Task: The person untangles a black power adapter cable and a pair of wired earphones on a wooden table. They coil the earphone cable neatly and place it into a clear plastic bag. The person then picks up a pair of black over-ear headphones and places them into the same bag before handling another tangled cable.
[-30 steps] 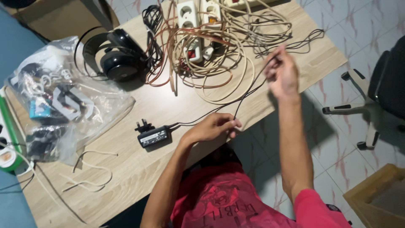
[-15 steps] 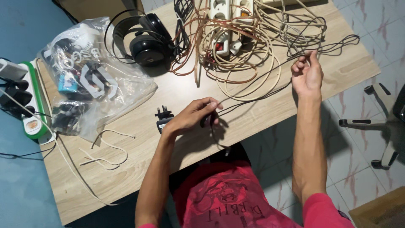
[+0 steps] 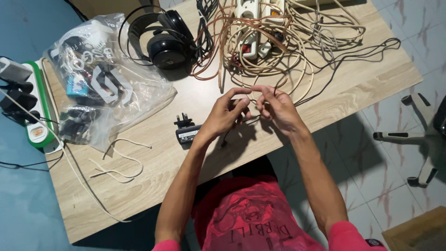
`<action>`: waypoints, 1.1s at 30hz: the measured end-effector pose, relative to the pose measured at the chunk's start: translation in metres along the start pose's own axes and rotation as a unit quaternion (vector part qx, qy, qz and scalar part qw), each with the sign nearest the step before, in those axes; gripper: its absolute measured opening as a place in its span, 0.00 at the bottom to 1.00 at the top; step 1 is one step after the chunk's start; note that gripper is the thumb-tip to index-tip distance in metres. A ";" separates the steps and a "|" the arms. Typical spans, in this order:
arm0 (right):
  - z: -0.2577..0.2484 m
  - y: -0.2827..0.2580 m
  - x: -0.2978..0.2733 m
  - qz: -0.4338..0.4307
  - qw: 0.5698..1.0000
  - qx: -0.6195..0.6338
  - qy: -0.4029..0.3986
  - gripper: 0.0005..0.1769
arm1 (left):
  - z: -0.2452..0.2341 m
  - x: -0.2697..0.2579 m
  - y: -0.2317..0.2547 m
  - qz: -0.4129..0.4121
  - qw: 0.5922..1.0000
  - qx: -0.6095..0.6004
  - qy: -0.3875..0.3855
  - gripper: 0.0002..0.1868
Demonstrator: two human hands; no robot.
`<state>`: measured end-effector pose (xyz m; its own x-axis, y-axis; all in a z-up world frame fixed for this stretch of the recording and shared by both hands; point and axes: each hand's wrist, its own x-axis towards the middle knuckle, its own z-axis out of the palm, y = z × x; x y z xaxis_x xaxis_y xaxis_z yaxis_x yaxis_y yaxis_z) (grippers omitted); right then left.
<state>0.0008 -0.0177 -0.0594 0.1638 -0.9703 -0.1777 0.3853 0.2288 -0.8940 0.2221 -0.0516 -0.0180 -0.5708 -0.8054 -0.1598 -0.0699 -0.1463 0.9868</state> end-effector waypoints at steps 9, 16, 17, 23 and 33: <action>-0.120 -0.026 0.015 -0.055 0.962 0.255 0.086 0.19 | -0.037 -0.045 0.030 -0.005 0.989 0.140 -0.044 0.42; -0.185 -0.030 0.014 -0.048 0.949 0.291 0.111 0.18 | -0.053 -0.046 0.023 0.000 0.968 0.246 0.052 0.15; -0.187 -0.029 0.012 -0.039 0.954 0.268 0.126 0.18 | -0.052 -0.044 0.017 0.040 0.960 0.268 0.073 0.12; -0.179 -0.034 -0.008 -0.075 0.967 0.173 0.173 0.06 | -0.047 -0.049 0.001 0.092 0.888 0.441 0.091 0.12; -0.003 -0.027 -0.033 -0.148 0.901 -0.382 0.141 0.15 | -0.049 -0.055 0.005 0.084 0.886 0.451 0.061 0.17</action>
<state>-0.0174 0.0077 -0.0309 -0.1215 -0.9860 0.1143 -0.3809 -0.0601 -0.9227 0.2936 -0.0365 -0.0059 -0.5454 -0.8371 0.0436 -0.6505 0.4555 0.6078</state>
